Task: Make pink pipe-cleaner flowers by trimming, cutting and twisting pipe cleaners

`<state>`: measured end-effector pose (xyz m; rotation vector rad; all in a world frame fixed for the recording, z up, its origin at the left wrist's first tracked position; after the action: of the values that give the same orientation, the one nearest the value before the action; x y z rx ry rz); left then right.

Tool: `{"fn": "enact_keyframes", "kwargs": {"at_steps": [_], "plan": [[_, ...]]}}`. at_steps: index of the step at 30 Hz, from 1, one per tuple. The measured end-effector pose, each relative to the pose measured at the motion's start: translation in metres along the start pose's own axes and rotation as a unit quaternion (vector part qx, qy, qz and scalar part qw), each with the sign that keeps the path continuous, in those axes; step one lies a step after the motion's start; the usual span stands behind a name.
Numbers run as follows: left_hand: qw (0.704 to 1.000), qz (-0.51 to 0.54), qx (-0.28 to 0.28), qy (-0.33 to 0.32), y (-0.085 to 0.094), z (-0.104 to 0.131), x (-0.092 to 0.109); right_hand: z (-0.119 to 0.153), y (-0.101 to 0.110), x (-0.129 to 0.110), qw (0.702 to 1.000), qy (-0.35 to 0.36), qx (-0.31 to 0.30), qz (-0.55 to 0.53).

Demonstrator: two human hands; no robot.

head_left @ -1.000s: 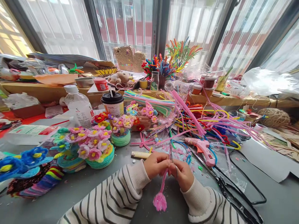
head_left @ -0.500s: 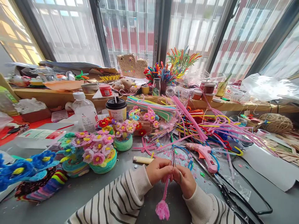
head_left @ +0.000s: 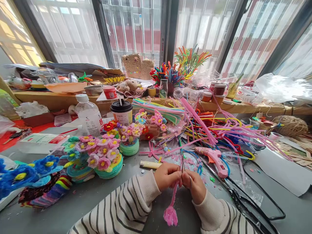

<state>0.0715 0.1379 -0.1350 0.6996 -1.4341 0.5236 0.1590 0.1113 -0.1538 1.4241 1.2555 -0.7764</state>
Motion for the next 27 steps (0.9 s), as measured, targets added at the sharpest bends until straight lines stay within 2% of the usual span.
{"fn": "enact_keyframes", "kwargs": {"at_steps": [11, 14, 19, 27], "plan": [[1.000, -0.017, 0.020, -0.001, 0.0016, -0.0001, -0.0054, 0.0003, 0.0018, 0.0063, 0.999, -0.016, 0.011, 0.050], [1.000, -0.009, 0.020, 0.003, 0.0014, -0.0009, -0.0059, 0.0010, 0.0017, 0.0060, 0.999, -0.022, 0.020, 0.037], [1.000, -0.006, 0.006, 0.002, 0.0008, -0.0006, -0.0025, 0.0007, 0.0011, 0.0017, 1.000, -0.012, -0.001, -0.003], [1.000, -0.007, 0.012, 0.017, -0.0003, -0.0006, -0.0016, -0.0002, 0.0033, 0.0008, 0.998, -0.024, 0.015, 0.058]]}}
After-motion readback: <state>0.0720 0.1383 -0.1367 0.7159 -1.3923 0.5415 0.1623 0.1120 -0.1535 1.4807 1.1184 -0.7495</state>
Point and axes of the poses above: each hand's wrist, its own z-axis away from the middle knuckle, its own y-axis out of the back of the hand, x = y × z, the point moved 4 cm from there along -z, towards the middle knuckle, and after that the axes turned 1 degree about x, right-handed, at the moved point
